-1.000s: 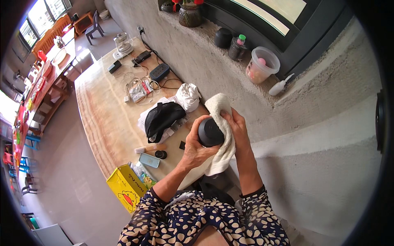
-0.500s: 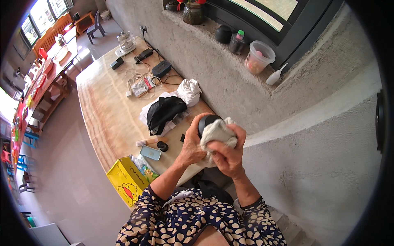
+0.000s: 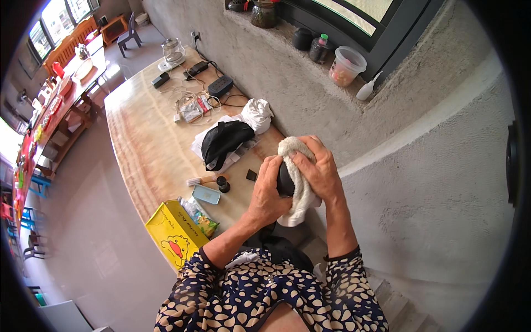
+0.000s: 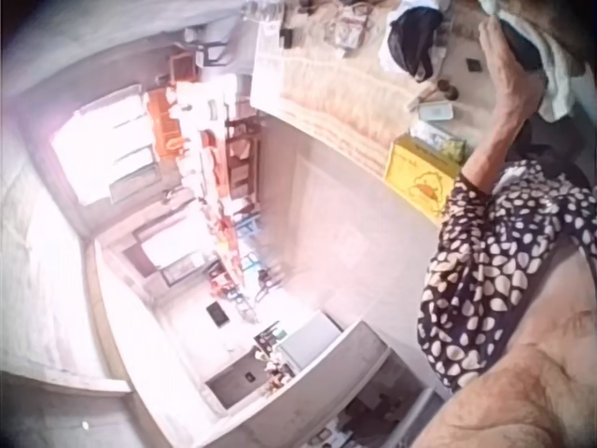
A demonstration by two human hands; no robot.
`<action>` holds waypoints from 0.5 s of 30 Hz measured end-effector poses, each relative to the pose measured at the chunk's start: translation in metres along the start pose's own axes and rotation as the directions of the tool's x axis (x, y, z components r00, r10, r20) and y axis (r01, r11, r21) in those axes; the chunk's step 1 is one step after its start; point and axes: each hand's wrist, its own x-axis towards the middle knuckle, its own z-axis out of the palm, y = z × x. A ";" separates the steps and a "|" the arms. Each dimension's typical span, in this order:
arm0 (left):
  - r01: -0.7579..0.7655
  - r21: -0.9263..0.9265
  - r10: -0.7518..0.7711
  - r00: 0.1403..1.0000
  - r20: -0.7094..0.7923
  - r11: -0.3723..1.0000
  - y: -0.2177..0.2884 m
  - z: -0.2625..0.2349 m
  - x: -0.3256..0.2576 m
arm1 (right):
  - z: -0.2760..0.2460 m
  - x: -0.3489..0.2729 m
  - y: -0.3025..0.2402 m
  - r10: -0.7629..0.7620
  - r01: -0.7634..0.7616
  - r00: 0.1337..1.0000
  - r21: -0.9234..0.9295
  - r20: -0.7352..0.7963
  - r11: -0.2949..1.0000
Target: The person wipes a yellow box, a potted plant, and a small black cylindrical object with a white cloth. They handle each item one at a time, rotating them to wipe different sides, then place them back on the table.
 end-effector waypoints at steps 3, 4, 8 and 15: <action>0.023 0.034 -0.023 1.000 -0.008 0.999 0.001 -0.003 -0.008 | 0.011 0.000 0.019 0.142 -0.139 0.990 0.099 -0.022 0.985; 0.016 0.060 -0.015 1.000 -0.012 0.998 0.003 -0.006 -0.008 | 0.014 -0.001 0.022 0.171 -0.164 0.983 0.103 -0.063 0.981; 0.015 0.102 -0.008 0.998 -0.060 0.995 -0.003 -0.018 -0.011 | 0.036 -0.019 0.013 -0.002 0.016 0.993 0.113 -0.122 0.993; 0.099 -0.027 -0.097 0.994 0.047 0.995 -0.002 -0.042 -0.024 | 0.054 -0.076 0.017 -0.251 0.246 0.963 -0.061 -0.095 0.967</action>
